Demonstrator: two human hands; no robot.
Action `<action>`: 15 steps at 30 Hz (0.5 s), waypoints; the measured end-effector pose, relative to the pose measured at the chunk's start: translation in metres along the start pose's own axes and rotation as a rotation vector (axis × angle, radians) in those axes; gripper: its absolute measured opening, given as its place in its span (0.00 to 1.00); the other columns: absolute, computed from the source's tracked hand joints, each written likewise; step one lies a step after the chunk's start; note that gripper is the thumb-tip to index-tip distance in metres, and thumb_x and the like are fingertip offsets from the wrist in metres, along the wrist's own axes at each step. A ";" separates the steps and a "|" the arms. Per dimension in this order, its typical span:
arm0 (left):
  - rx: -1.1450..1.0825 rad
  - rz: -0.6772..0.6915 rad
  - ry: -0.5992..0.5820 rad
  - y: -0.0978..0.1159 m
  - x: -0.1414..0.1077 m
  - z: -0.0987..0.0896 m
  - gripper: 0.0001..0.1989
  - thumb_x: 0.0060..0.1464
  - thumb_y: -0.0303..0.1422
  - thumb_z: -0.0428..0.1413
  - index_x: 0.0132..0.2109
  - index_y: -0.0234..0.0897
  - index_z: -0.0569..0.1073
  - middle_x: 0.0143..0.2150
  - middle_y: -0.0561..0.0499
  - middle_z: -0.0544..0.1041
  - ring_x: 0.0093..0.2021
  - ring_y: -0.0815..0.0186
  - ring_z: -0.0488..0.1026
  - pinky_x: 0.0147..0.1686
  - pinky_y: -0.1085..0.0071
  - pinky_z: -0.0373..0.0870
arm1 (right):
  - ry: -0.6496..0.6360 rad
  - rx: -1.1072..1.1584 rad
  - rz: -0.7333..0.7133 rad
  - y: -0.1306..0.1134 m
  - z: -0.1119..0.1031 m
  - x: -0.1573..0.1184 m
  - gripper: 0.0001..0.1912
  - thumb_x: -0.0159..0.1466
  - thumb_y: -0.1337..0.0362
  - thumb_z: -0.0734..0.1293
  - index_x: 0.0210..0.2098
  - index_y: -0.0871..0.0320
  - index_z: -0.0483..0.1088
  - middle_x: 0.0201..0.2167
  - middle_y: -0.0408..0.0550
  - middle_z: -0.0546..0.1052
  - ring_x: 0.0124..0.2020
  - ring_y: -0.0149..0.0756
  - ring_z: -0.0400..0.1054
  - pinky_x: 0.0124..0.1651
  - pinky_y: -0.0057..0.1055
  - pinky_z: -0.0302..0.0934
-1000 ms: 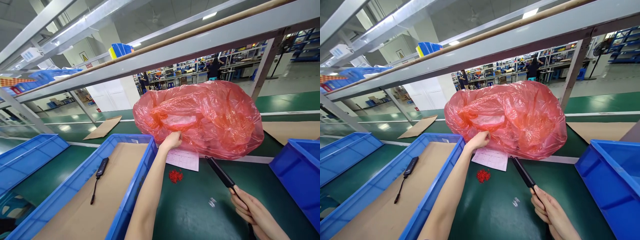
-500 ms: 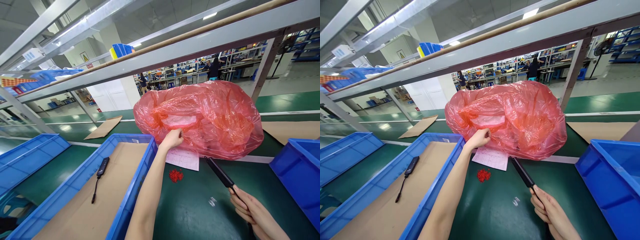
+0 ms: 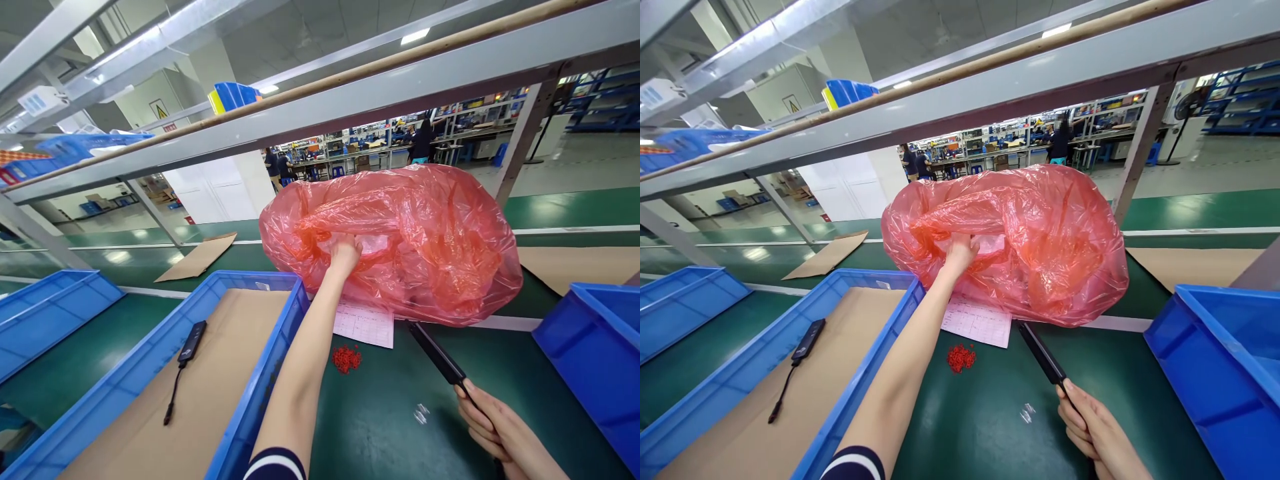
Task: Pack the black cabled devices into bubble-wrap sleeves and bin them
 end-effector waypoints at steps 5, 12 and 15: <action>0.103 -0.018 -0.135 -0.009 0.009 0.027 0.15 0.62 0.35 0.61 0.54 0.34 0.74 0.57 0.41 0.76 0.57 0.54 0.73 0.57 0.53 0.71 | 0.045 0.016 -0.014 -0.011 0.007 -0.009 0.33 0.55 0.33 0.74 0.26 0.58 0.66 0.23 0.32 0.45 0.25 0.25 0.29 0.23 0.24 0.30; 0.215 -0.045 -0.155 -0.010 0.010 0.033 0.23 0.62 0.41 0.61 0.58 0.33 0.71 0.62 0.39 0.72 0.63 0.51 0.69 0.60 0.50 0.67 | 0.036 0.018 -0.007 -0.013 0.010 -0.011 0.33 0.55 0.32 0.73 0.28 0.59 0.68 0.22 0.31 0.44 0.25 0.26 0.28 0.24 0.25 0.30; 0.233 -0.049 -0.171 -0.008 0.011 0.034 0.22 0.63 0.41 0.60 0.58 0.33 0.72 0.61 0.40 0.73 0.61 0.51 0.70 0.60 0.49 0.69 | 0.034 0.026 0.000 -0.009 0.006 -0.008 0.33 0.56 0.33 0.73 0.28 0.59 0.68 0.22 0.31 0.45 0.25 0.25 0.29 0.23 0.25 0.30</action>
Point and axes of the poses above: each hand's wrist, its own x-axis towards the middle knuckle, its own z-axis out of the palm, y = z × x, the point moved 9 cm from there along x, towards the middle knuckle
